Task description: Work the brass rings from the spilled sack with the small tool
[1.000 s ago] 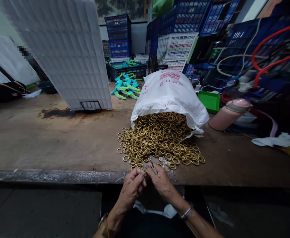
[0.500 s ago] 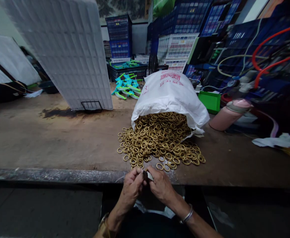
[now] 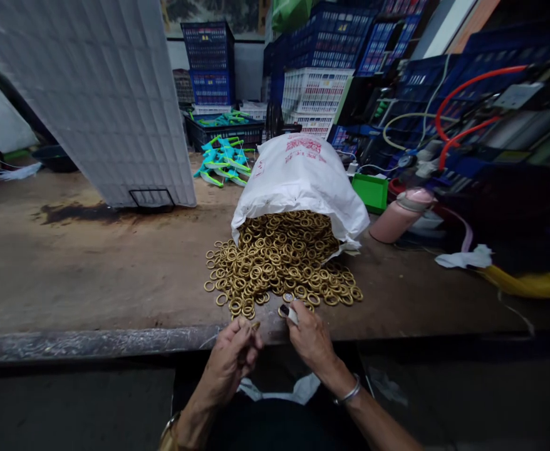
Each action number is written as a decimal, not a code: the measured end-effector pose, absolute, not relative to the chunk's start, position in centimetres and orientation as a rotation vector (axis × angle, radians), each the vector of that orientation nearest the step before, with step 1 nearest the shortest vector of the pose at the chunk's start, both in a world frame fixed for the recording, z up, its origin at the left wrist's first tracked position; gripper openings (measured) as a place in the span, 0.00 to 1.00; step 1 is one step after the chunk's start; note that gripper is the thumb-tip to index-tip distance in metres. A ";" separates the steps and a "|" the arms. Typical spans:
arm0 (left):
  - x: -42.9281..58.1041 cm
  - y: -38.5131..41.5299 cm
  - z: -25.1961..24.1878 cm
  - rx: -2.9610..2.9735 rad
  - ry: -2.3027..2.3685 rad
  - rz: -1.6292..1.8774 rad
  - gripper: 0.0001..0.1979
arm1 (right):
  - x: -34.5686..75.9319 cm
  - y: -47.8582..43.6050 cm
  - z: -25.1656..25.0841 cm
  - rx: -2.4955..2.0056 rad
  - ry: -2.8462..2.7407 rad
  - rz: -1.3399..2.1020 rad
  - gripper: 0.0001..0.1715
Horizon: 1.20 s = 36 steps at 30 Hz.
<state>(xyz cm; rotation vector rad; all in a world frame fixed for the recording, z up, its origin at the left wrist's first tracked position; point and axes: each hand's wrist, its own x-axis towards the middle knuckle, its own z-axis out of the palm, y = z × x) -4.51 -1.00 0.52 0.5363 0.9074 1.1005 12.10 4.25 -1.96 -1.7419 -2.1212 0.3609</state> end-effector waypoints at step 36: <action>-3.0 1.8 0.0 0.817 1.211 1.232 0.14 | 9.2 5.1 0.7 -1.250 -1.837 0.985 0.11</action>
